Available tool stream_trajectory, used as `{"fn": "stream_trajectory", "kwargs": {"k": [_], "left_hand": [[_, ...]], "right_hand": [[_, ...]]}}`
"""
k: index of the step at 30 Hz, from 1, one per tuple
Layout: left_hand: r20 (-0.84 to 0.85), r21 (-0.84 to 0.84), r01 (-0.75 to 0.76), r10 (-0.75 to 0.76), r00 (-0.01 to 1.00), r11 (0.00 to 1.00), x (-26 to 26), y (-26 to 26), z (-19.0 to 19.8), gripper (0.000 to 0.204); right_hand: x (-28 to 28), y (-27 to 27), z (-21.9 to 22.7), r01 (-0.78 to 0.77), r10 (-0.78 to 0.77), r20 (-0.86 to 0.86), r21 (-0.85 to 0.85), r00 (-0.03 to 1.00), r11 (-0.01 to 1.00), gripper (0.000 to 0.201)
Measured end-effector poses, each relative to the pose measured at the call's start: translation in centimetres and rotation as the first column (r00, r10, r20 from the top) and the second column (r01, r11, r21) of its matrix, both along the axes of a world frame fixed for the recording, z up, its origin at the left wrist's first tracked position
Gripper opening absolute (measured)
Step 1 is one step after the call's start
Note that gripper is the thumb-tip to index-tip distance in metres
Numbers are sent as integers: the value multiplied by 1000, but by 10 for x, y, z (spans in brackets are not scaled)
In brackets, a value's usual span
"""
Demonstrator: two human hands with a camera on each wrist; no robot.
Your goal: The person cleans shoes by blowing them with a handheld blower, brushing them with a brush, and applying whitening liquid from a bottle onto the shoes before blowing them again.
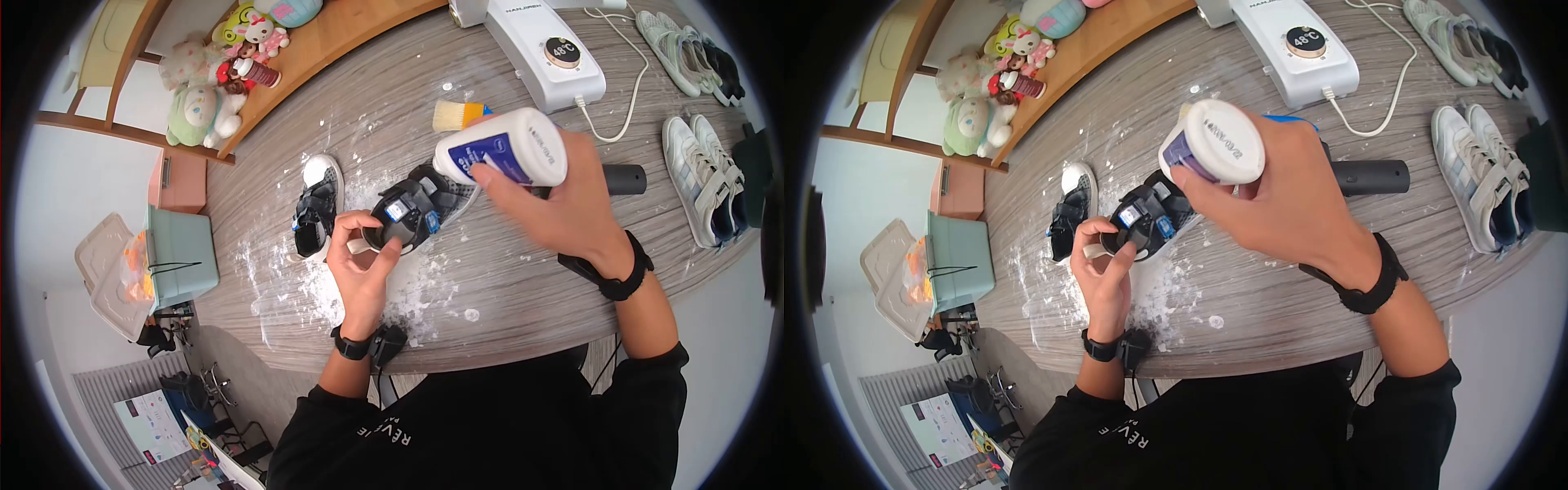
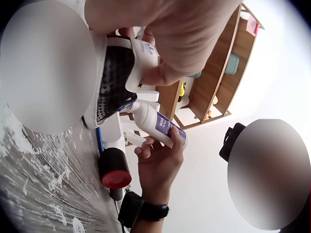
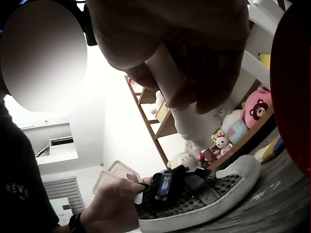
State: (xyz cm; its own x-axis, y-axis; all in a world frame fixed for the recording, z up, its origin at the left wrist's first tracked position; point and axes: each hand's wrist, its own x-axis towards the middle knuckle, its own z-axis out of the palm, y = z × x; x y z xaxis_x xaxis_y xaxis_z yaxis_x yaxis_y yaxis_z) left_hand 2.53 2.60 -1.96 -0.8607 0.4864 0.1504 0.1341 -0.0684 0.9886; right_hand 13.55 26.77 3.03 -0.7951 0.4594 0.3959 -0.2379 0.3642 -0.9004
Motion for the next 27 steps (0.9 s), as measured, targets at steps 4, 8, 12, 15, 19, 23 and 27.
{"fn": "stream_trajectory", "kwargs": {"k": [4, 8, 12, 15, 19, 23, 27], "left_hand": [[-47, -1, -27, 27, 999, 1000, -3, 0, -1, 37], [-67, -10, -74, 73, 995, 997, -3, 0, -1, 41], [-49, 13, -85, 85, 995, 996, -3, 2, -1, 43], [-27, 39, -74, 76, 997, 996, -4, 2, -2, 40], [-30, 54, -87, 89, 996, 995, -3, 3, -1, 35], [-32, 80, -84, 87, 996, 993, -5, 1, -5, 30], [-51, 77, -68, 73, 996, 995, -6, 1, -6, 27]], "right_hand": [[1, 0, 2, -19, 20, 28, -43, 999, 999, 33], [1, -1, 1, -88, 77, 128, 87, 989, 992, 34], [-2, 8, -10, 52, -32, -66, 332, 997, 942, 39], [1, 13, -4, 12, -37, 57, 382, 998, 924, 41], [-2, 12, 1, 76, -58, -104, 173, 993, 982, 52], [0, 23, -3, 81, -34, -113, 443, 993, 893, 61], [2, 21, -3, 25, 51, -115, 578, 992, 816, 61]]}}
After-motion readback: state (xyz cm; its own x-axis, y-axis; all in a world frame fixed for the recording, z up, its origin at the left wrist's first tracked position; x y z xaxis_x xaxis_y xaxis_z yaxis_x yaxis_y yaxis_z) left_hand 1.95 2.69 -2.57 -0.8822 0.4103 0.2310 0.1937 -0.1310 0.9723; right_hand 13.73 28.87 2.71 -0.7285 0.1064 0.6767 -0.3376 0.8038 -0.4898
